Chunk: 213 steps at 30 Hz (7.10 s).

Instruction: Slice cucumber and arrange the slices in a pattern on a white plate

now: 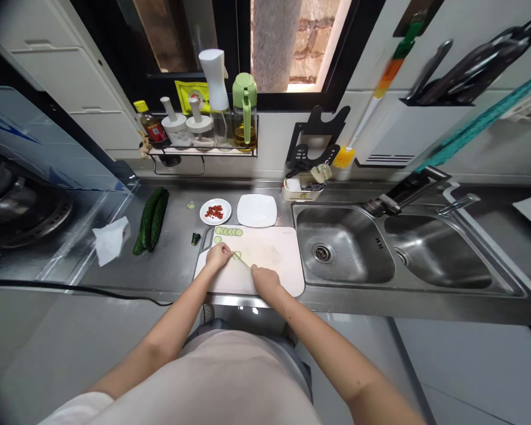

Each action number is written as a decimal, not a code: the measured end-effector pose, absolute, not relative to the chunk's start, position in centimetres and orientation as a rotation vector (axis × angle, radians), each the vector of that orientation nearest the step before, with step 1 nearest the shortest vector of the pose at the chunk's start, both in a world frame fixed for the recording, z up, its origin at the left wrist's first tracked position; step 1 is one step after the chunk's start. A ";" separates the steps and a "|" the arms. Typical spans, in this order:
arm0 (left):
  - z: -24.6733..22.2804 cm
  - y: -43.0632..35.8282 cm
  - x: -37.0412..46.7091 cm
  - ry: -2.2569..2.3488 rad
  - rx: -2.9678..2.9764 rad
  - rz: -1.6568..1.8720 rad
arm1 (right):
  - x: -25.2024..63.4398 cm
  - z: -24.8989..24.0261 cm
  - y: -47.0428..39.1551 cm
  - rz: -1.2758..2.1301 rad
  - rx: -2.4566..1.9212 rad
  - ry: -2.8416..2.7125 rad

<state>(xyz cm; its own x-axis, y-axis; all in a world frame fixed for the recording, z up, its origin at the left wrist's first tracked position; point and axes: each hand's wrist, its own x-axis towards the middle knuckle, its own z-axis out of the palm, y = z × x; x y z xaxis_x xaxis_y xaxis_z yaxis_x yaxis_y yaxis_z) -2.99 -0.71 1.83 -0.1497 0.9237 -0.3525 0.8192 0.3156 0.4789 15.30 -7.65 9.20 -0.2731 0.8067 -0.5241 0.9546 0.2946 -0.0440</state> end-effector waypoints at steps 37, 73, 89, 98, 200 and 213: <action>2.5 -3.6 -1.4 1.939 1.830 0.333 | 20.5 6.5 -10.0 -0.733 2.138 1.959; 1.8 0.2 -6.5 2.219 1.303 0.588 | 19.6 6.2 -8.6 -0.588 2.046 1.967; 1.7 -0.1 -5.6 2.237 1.560 0.564 | 19.5 6.0 -8.6 -0.603 2.012 1.987; 2.8 2.6 -1.2 2.027 1.856 0.510 | 19.5 6.1 -8.3 -0.627 2.009 1.993; 1.2 0.0 -2.4 1.911 1.480 0.410 | 15.5 8.1 -8.3 -0.686 1.651 2.149; 1.2 0.1 -2.5 1.908 1.477 0.419 | 15.2 8.1 -8.4 -0.670 1.661 2.149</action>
